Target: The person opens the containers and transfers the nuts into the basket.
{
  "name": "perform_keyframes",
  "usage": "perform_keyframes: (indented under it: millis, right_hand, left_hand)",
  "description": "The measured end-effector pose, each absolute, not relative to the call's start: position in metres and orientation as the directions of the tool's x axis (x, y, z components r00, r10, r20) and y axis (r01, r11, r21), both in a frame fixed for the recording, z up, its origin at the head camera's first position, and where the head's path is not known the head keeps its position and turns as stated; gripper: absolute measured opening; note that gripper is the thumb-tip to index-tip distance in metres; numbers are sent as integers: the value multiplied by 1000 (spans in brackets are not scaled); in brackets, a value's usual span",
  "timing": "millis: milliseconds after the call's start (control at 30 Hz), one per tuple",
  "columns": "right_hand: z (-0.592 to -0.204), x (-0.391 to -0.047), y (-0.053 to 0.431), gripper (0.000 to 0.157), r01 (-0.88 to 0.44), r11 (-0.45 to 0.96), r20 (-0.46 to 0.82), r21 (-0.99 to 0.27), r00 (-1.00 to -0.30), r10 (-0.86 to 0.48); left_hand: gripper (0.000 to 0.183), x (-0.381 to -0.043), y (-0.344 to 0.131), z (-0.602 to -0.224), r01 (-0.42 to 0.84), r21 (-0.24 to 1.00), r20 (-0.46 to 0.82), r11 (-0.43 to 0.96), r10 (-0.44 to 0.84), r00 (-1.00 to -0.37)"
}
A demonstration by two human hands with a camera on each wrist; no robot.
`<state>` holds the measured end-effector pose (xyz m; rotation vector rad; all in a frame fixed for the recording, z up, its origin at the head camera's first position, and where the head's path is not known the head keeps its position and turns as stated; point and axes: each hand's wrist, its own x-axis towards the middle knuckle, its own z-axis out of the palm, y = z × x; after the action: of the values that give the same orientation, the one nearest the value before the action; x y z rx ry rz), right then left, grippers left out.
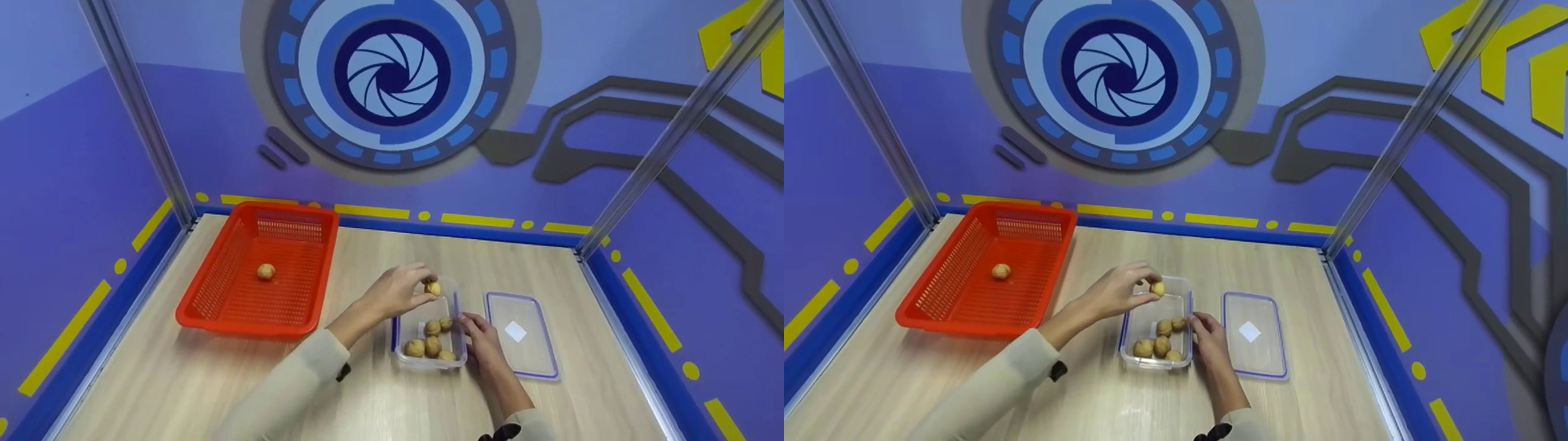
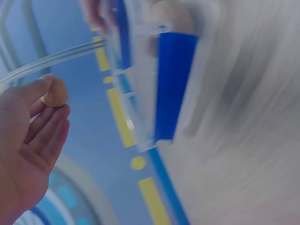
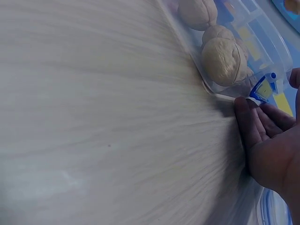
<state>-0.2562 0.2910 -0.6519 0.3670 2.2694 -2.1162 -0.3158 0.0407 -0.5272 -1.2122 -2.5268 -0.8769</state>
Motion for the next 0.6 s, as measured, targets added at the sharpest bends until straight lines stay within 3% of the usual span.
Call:
perform_keyframes:
  millis: [333,600]
  right_hand:
    - [-654,-254,288,49,181,24,-175,-983,-972,155]
    - [-654,-254,291,48,179,26,-172,-984,-969,177]
  left_hand:
    - [22,-303,-14,-508,783,355,489,511,612,-621]
    - [25,-300,-61,-509,719,373,520,586,510,-685]
